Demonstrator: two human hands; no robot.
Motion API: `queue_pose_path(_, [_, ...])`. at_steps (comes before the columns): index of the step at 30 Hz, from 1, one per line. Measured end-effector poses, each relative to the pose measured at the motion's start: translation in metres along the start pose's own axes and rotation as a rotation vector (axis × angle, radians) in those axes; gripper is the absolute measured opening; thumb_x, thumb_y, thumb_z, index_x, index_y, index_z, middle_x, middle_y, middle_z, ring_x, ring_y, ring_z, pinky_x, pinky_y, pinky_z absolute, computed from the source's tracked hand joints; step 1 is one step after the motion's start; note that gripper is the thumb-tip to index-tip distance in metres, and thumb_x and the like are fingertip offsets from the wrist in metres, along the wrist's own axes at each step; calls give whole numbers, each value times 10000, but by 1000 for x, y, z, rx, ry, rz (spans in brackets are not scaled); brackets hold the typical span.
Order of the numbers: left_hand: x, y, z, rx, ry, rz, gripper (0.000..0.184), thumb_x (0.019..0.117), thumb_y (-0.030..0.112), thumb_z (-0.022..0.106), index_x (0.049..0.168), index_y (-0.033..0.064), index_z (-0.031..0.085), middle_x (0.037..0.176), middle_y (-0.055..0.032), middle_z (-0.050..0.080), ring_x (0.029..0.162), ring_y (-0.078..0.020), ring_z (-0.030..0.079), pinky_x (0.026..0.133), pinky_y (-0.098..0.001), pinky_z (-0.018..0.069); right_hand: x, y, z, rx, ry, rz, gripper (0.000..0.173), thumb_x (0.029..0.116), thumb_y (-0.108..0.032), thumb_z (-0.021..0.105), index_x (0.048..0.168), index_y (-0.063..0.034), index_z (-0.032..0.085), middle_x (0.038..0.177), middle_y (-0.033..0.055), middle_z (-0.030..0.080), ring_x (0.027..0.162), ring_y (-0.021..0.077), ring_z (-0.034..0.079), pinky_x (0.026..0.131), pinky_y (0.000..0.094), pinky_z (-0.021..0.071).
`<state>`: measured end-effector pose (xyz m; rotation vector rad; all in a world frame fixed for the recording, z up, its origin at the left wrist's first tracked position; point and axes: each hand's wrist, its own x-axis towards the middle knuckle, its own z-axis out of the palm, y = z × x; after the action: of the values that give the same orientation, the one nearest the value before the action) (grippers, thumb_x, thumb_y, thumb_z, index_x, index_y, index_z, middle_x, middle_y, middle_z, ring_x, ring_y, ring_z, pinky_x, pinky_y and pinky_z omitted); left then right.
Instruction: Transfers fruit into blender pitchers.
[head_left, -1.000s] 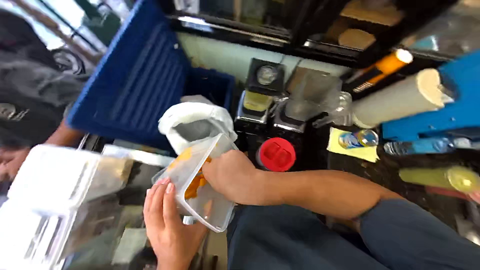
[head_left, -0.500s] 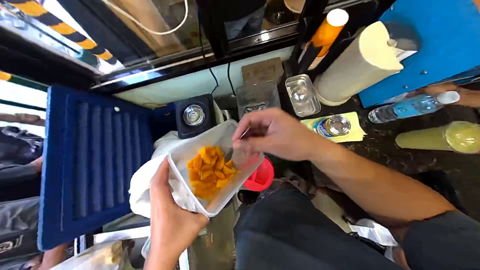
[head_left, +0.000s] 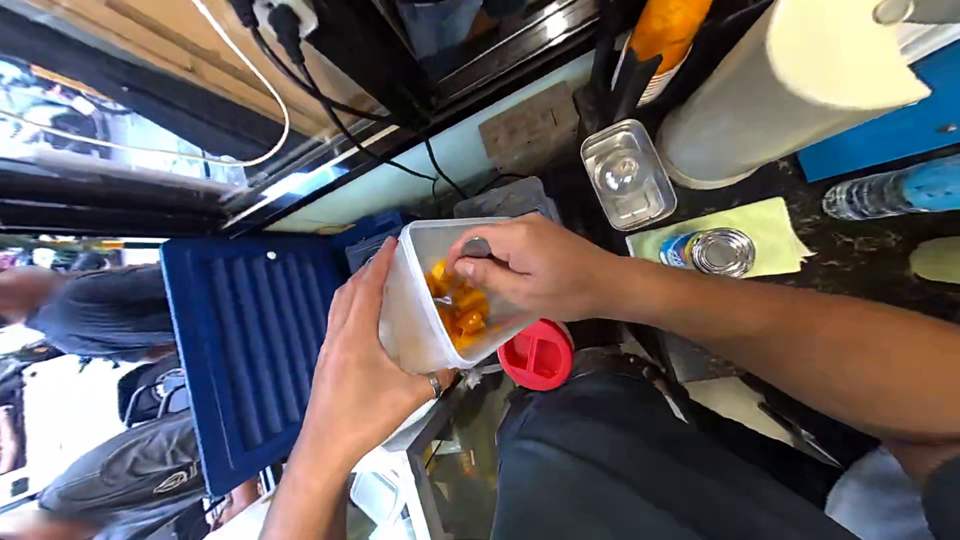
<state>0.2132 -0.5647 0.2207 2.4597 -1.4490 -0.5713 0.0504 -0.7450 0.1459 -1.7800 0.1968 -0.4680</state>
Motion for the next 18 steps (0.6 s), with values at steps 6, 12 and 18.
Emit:
queue_pose_path(6, [4,-2,8,77,62,70,1243,518,574,882,1594,291,327,1527,-69,464,1378,-257,472,1076,-504,466,4,9,0,55,-74,77,200,1062,-186,532,1105,-108,711,775,-14,660,641,50,603,583,251,533])
queue_pose_path(12, [10,-4,11,92,29,2,1251,545,660,859,1606,297,303,1522,-71,462,1363,-245,481,1075,-494,465,6,15,-12,124,45,93,194,1048,-146,521,1065,-107,710,761,-27,665,637,50,621,551,246,545])
queue_pose_path(18, [14,-6,11,68,12,-19,1245,532,613,870,1600,284,323,1522,-68,463,1371,-231,472,1094,-464,450,9,40,-8,9,-139,141,211,1060,-190,535,1129,-143,728,804,-21,684,671,82,619,624,324,544])
